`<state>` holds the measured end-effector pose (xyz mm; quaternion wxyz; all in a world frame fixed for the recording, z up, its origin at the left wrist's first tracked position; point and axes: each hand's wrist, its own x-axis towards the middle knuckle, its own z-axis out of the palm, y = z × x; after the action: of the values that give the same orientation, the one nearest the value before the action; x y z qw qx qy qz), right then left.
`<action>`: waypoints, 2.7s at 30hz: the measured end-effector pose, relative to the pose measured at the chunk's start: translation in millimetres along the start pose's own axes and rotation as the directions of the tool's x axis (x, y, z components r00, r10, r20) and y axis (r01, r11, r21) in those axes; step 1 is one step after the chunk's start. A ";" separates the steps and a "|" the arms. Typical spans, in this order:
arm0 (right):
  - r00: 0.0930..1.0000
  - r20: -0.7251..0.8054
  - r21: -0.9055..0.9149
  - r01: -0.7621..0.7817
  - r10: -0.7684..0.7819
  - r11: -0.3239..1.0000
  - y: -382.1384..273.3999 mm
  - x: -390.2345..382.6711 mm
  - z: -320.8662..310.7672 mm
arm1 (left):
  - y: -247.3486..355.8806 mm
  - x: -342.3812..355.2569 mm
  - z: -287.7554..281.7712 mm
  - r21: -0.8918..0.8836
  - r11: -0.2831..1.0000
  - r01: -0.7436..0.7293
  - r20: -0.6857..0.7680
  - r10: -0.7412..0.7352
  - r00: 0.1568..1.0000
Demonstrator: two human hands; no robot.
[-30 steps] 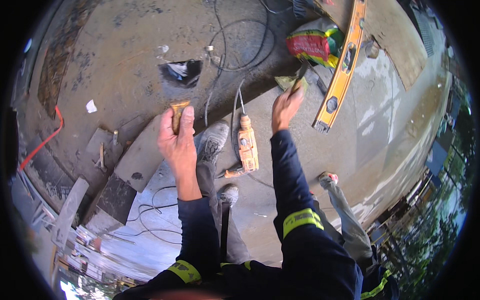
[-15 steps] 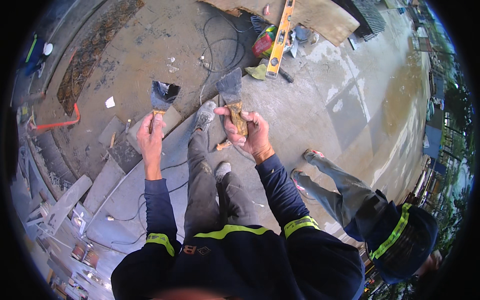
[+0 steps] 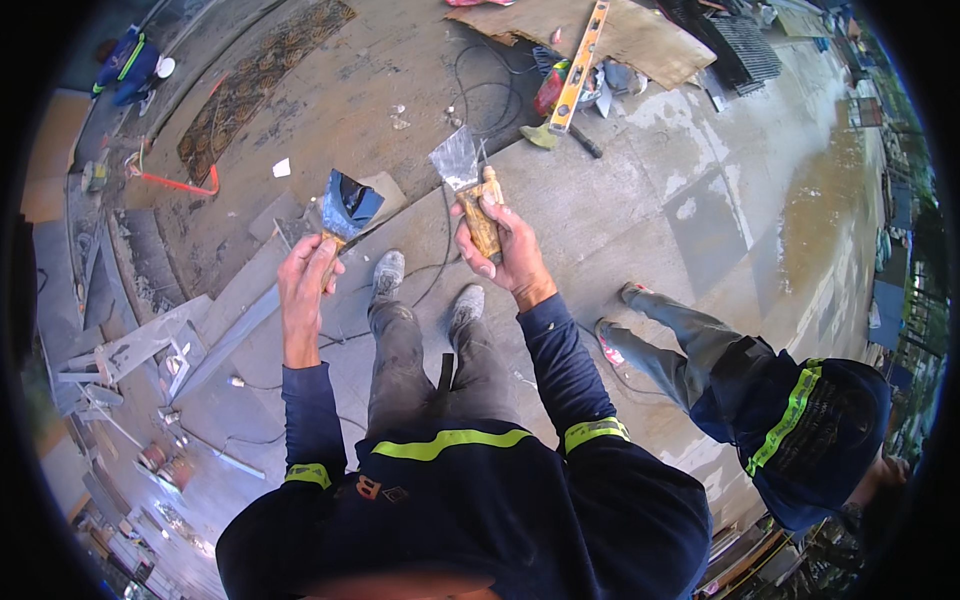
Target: The person applies grout to the joints between concrete steps using a grout float and a smaller tool. They repeatedly scoop grout and press it into the seams, smoothing the surface as they work.
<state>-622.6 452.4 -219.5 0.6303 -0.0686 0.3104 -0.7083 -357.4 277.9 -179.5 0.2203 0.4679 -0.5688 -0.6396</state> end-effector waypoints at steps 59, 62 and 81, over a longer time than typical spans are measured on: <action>0.615 -0.260 -0.936 -0.351 -0.744 0.038 407.7 26.3 154.2 | -148.3 75.9 -288.2 0.672 0.693 -0.261 0.422 -0.069 0.904; 0.637 -0.284 -0.926 -0.377 -0.716 0.031 417.5 40.3 152.4 | -153.8 80.9 -284.2 0.692 0.654 -0.305 0.467 -0.084 0.880; 0.454 -0.788 -0.485 -0.040 -0.417 0.873 652.3 173.3 10.1 | -289.6 202.3 -271.6 0.210 0.892 -0.400 0.464 0.269 0.844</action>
<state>-97.0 278.4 -605.6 0.2636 0.1281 0.7276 -0.6203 -148.3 45.8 -497.3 0.1279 0.2378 -0.7662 -0.5831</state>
